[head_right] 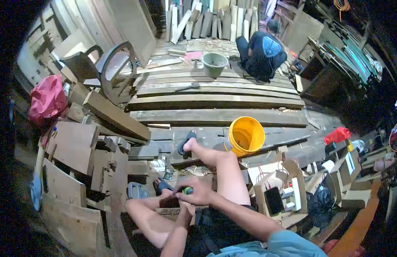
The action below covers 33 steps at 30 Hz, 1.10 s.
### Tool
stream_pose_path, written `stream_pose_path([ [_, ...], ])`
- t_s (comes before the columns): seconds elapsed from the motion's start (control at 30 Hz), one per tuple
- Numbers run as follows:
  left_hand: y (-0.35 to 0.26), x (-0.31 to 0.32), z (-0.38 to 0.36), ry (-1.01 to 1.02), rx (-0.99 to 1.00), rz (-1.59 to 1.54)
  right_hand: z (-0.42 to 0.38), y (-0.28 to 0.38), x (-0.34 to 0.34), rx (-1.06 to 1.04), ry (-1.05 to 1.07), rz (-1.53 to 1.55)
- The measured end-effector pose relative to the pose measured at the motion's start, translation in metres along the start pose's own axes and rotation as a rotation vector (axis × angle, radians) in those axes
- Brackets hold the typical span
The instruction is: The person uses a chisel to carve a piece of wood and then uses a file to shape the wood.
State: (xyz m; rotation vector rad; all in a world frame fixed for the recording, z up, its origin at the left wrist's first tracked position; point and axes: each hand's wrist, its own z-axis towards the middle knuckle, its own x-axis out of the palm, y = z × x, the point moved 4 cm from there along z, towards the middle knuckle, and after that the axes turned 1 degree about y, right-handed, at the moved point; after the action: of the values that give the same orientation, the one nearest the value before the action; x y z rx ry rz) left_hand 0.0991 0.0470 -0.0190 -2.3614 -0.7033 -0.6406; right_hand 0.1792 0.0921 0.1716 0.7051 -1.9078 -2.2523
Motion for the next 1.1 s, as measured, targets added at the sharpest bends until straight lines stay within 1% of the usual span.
stream_pose_path([
  [0.03,-0.002,0.001,0.001,0.016,0.007,-0.008,0.003,-0.001,0.002,0.011,-0.012,0.002],
  [0.1,-0.006,0.005,0.000,0.056,0.036,-0.026,0.013,-0.001,0.003,-0.038,-0.032,-0.036],
  [0.13,-0.007,0.007,-0.003,0.077,0.032,-0.042,0.018,0.013,0.001,-0.048,-0.089,-0.122],
  [0.17,-0.008,0.010,-0.004,0.087,0.020,-0.065,0.022,0.009,0.004,-0.037,-0.103,-0.122],
  [0.2,-0.007,0.011,-0.007,0.103,-0.079,-0.095,0.026,0.002,0.007,-0.028,-0.110,-0.099],
  [0.23,-0.005,0.005,-0.006,0.102,-0.090,-0.088,0.031,-0.001,0.011,-0.020,-0.115,-0.075],
  [0.3,-0.001,-0.007,0.003,0.199,-0.100,-0.026,0.042,-0.001,0.012,-0.051,-0.091,-0.056],
  [0.37,0.007,-0.023,0.024,0.189,-0.093,0.024,0.049,0.001,0.014,-0.023,-0.092,-0.067],
  [0.4,0.007,-0.016,0.025,0.230,-0.160,-0.053,0.052,0.001,0.014,0.024,-0.092,-0.060],
  [0.43,0.007,-0.012,0.023,0.271,-0.226,-0.131,0.055,0.002,0.014,0.022,-0.089,-0.055],
  [0.47,0.003,-0.020,0.020,0.120,-0.150,-0.091,0.058,0.001,0.014,0.027,-0.096,-0.063],
  [0.5,-0.001,-0.013,0.018,0.109,-0.145,-0.096,0.060,-0.001,0.016,0.034,-0.099,-0.069],
  [0.53,-0.003,-0.012,0.015,0.070,-0.161,-0.075,0.063,0.000,0.016,-0.061,-0.193,-0.036],
  [0.57,-0.004,-0.013,0.013,0.030,-0.176,-0.057,0.065,-0.001,0.015,-0.070,-0.159,-0.015],
  [0.63,-0.004,-0.010,0.011,0.021,-0.167,-0.050,0.069,-0.008,0.017,0.016,-0.098,-0.043],
  [0.67,-0.004,-0.008,0.010,0.031,-0.167,-0.030,0.069,-0.006,0.017,0.020,-0.093,-0.028],
  [0.7,-0.006,-0.005,0.011,0.043,-0.166,-0.009,0.068,0.001,0.016,-0.023,-0.137,-0.022],
  [0.77,-0.010,0.000,0.009,-0.024,-0.199,-0.050,0.068,0.010,0.011,-0.060,-0.147,-0.067],
  [0.8,-0.008,-0.002,0.012,-0.002,-0.255,-0.064,0.069,0.005,0.012,-0.031,-0.127,-0.097],
  [0.83,-0.007,-0.005,0.014,0.025,-0.310,-0.076,0.069,0.006,0.011,-0.047,-0.122,-0.099],
  [0.87,-0.007,-0.005,0.018,0.031,-0.293,-0.072,0.069,0.005,0.009,0.007,-0.112,-0.073],
  [0.9,-0.009,-0.002,0.020,0.073,-0.214,-0.002,0.069,0.006,0.009,0.060,-0.104,-0.046],
  [0.93,-0.011,-0.002,0.022,0.115,-0.134,0.070,0.070,0.001,0.011,0.035,-0.131,-0.021],
  [0.97,-0.009,-0.009,0.030,0.123,-0.117,0.078,0.072,-0.004,0.012,0.032,-0.124,0.001],
  [1.03,-0.004,-0.017,0.043,0.223,-0.152,0.053,0.076,-0.014,0.012,0.027,-0.116,-0.038],
  [1.07,-0.006,-0.022,0.045,0.147,-0.230,0.124,0.078,-0.017,0.012,0.010,-0.120,-0.042],
  [1.1,-0.012,-0.015,0.040,0.156,-0.215,0.132,0.080,-0.017,0.012,0.079,-0.085,-0.020],
])
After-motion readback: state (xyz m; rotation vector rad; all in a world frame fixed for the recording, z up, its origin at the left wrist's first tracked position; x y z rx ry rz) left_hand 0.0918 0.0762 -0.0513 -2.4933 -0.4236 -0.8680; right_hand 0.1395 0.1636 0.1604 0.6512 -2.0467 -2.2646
